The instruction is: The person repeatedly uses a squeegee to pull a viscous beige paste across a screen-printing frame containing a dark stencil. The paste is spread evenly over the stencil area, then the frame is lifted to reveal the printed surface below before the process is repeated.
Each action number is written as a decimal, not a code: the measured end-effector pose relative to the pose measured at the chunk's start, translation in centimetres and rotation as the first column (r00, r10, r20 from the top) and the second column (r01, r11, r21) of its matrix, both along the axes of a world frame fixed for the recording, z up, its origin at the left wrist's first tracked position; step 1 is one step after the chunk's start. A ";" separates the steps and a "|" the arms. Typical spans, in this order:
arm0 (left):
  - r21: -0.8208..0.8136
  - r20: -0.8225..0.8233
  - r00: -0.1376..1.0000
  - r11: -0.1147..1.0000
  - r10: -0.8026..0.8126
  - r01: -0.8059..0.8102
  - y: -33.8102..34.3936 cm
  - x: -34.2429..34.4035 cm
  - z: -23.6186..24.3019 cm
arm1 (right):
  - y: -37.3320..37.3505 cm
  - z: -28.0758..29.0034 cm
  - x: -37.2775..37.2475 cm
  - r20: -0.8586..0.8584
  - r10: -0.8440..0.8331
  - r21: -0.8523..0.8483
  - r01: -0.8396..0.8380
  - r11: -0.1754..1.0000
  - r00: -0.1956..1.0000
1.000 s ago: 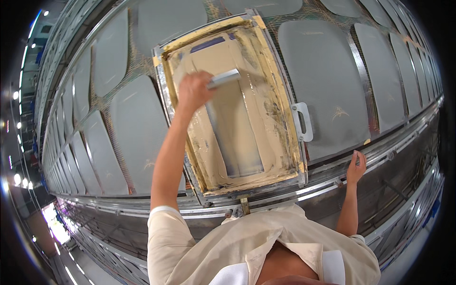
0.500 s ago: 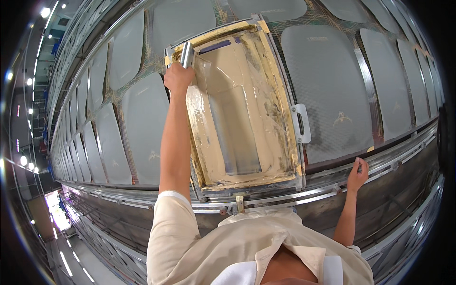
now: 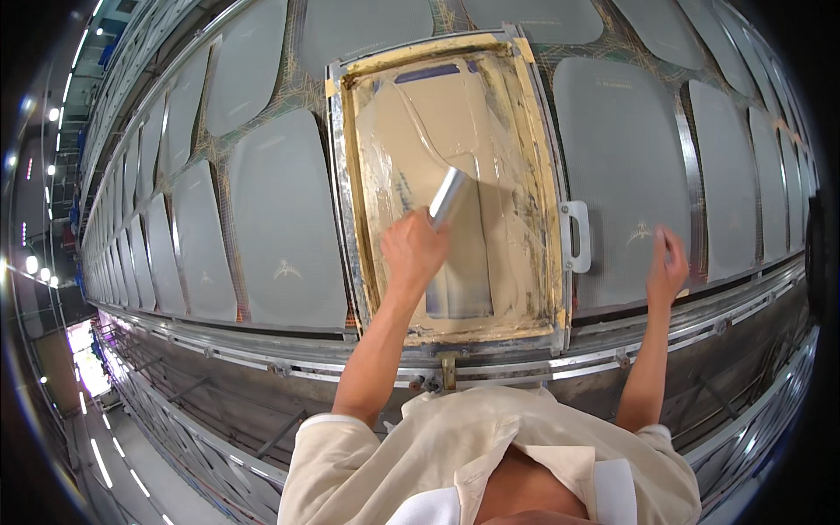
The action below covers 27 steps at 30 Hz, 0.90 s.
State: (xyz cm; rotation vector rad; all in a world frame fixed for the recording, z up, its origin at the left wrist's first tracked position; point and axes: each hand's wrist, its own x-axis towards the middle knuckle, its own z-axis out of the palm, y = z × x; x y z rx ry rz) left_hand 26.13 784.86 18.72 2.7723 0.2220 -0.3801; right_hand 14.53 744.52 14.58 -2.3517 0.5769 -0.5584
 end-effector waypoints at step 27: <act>-0.056 0.477 0.742 0.827 -0.470 0.560 5.7 18.5 -5.5 | 23.4 -0.3 31.5 -0.433 0.792 -0.168 -0.902 0.398 0.430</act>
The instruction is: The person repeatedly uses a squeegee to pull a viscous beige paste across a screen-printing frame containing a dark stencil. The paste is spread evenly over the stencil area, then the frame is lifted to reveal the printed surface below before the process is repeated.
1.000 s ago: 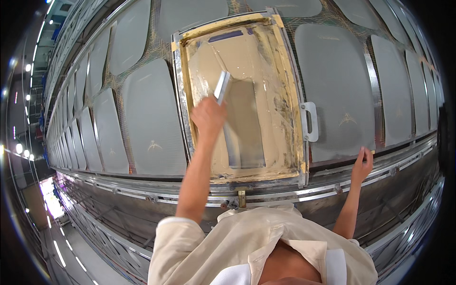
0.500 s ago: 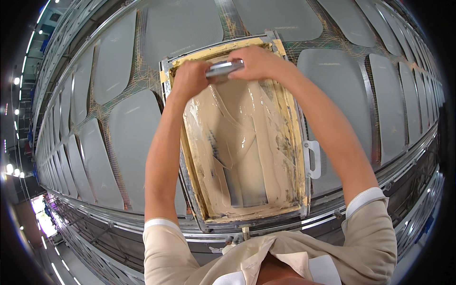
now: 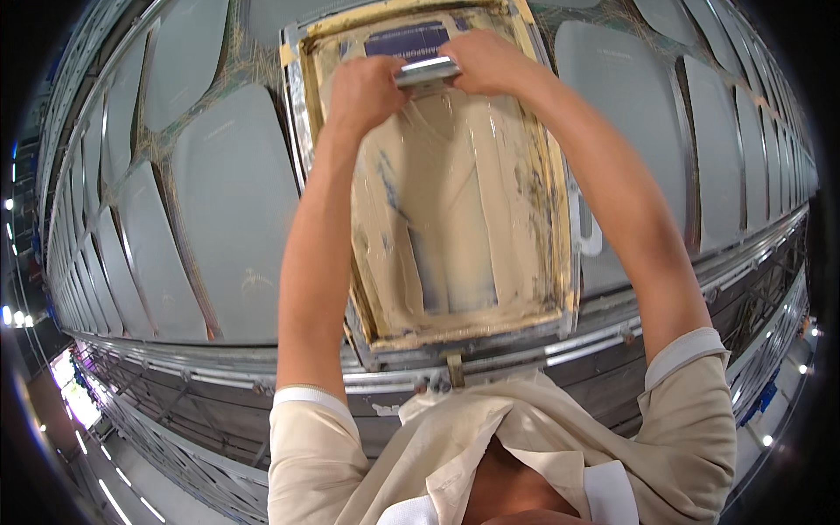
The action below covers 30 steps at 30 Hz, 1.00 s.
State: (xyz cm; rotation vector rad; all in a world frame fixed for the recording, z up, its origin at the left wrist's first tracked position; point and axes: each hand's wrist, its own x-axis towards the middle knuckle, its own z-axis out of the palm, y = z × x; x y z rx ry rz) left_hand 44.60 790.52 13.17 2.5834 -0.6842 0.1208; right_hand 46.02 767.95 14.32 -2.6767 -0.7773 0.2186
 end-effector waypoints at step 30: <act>0.177 0.066 0.998 0.984 -0.003 -0.009 -0.7 7.2 1.2 | -0.9 0.1 6.5 0.085 -0.037 0.002 0.037 0.999 0.996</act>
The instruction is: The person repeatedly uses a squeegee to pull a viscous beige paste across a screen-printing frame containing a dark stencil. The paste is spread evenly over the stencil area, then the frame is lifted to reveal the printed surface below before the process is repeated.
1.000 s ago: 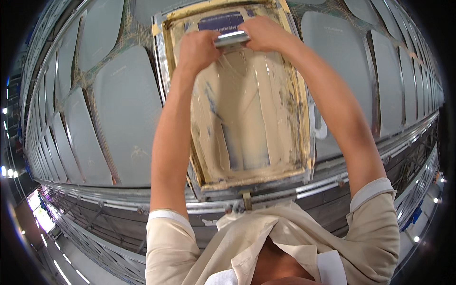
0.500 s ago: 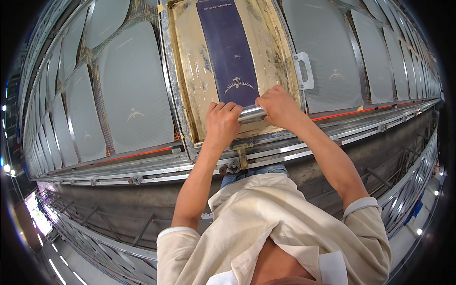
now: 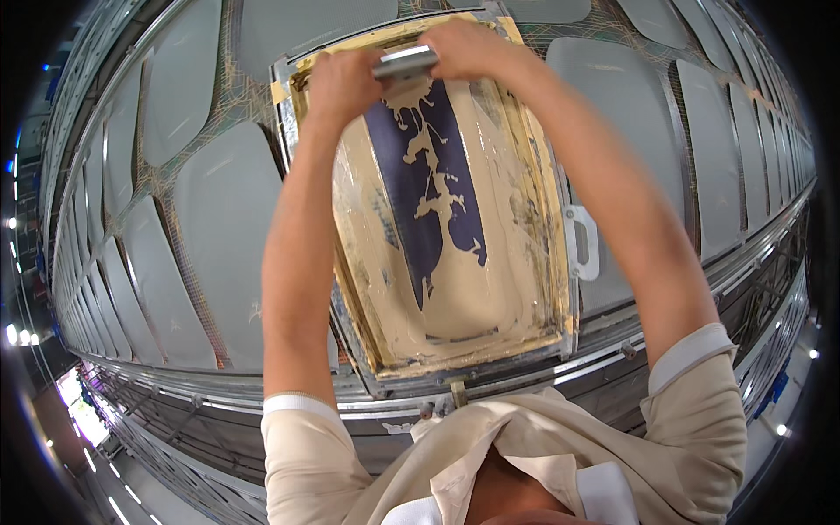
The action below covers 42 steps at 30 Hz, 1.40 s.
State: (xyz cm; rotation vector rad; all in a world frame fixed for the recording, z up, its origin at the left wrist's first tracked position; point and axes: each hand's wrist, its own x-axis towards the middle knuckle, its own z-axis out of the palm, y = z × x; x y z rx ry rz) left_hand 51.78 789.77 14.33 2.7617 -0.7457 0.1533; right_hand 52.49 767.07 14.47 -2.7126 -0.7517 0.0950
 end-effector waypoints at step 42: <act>-0.175 -0.139 0.990 0.984 0.007 -0.032 1.1 -40.0 1.6 | -11.7 -3.2 -30.6 -0.288 -0.825 0.278 0.867 0.415 0.487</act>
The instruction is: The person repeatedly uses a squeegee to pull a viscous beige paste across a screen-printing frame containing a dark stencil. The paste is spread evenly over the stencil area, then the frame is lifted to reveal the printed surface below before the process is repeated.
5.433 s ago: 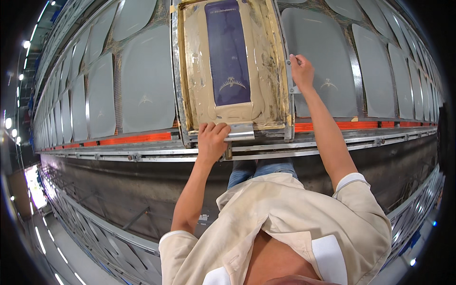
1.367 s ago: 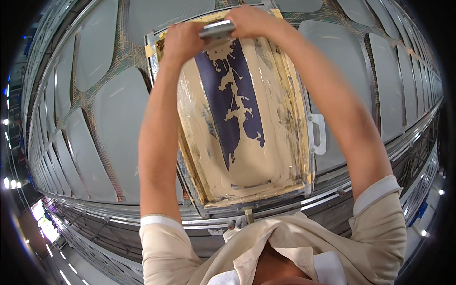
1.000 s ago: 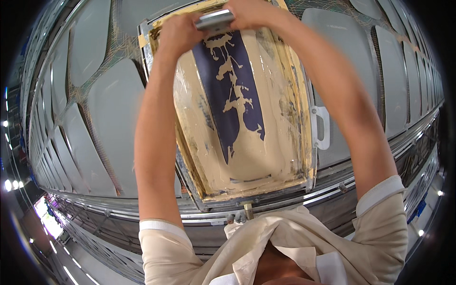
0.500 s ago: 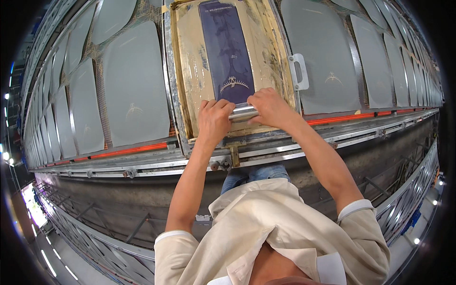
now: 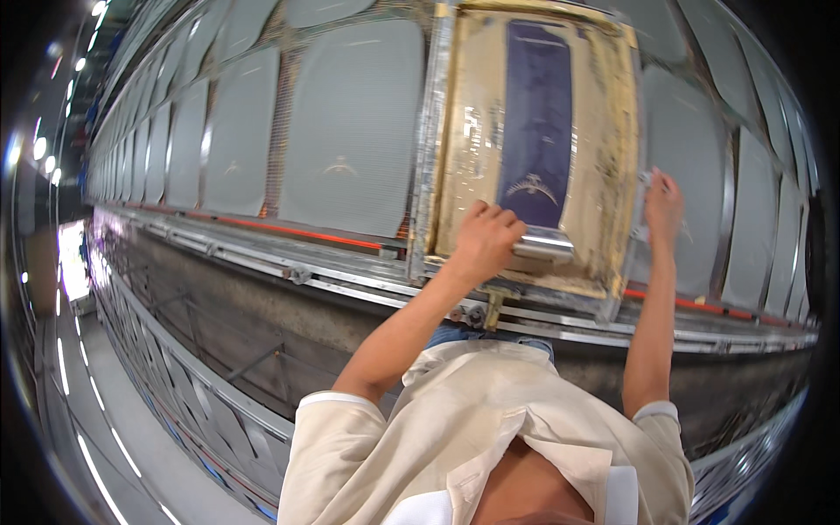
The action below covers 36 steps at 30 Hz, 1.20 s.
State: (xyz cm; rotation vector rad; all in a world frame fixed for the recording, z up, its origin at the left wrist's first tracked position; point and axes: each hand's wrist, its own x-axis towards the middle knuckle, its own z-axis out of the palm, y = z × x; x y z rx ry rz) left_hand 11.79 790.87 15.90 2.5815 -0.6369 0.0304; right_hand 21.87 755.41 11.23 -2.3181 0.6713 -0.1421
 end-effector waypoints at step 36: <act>0.085 0.303 0.953 0.996 -0.025 0.000 34.6 9.4 -2.5 | 34.1 -0.3 1.8 -0.155 0.157 0.172 -0.130 0.977 0.975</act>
